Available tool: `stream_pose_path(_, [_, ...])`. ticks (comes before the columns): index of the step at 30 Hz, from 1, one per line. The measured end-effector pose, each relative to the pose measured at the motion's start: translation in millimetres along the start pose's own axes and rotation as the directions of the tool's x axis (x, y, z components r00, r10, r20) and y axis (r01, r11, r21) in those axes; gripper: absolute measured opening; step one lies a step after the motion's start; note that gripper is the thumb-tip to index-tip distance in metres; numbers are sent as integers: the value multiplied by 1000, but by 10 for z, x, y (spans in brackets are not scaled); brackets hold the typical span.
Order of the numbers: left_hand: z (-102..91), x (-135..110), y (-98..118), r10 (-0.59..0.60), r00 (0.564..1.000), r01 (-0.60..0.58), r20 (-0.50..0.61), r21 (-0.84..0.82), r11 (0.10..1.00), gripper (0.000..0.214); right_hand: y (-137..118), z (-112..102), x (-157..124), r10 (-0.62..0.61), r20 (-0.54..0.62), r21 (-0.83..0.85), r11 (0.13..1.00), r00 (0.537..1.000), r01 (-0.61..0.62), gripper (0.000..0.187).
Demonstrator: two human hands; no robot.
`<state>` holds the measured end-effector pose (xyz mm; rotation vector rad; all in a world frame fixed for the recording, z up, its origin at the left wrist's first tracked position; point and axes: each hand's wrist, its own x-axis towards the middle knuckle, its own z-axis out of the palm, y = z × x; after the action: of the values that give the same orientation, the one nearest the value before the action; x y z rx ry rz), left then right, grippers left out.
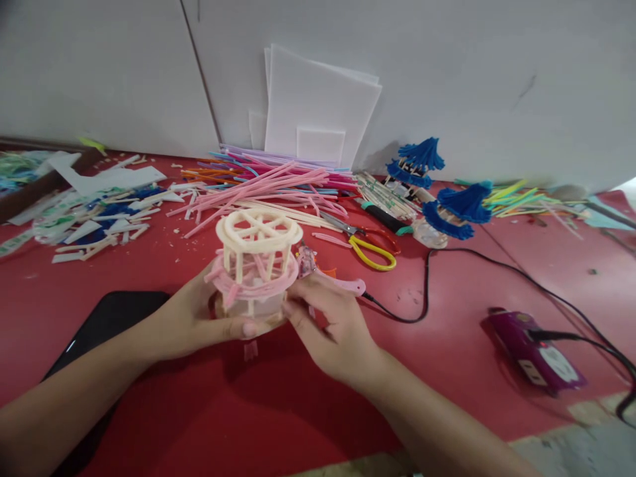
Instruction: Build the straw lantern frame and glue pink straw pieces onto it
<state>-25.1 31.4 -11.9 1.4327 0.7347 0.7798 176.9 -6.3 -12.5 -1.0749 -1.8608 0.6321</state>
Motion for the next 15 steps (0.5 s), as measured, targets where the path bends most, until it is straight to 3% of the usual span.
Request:
stream_pose_path(3, [-1,23,23,-12,999,8,-35,-109,994,62,45,-73,-2,-28,-1,-31,999,1000,28,14])
stream_pose_path(6, [-32,63,56,-8,991,-7,-131,-108,994,56,199,-229,-1,100,-168,-168,977,981,-129,14])
stream_pose_path(8, [-58,87,68,-12,982,-1,-191,-71,998,50,325,-355,7,123,-184,-298,939,975,-174,16])
stream_pose_path(12, [-80,104,66,-7,961,-7,-275,-51,999,49,480,-485,11,111,118,-518,855,987,-34,33])
stream_pose_path(15, [-71,88,49,22,963,-48,-270,-90,995,53,474,-422,2,288,214,-641,763,933,-88,49])
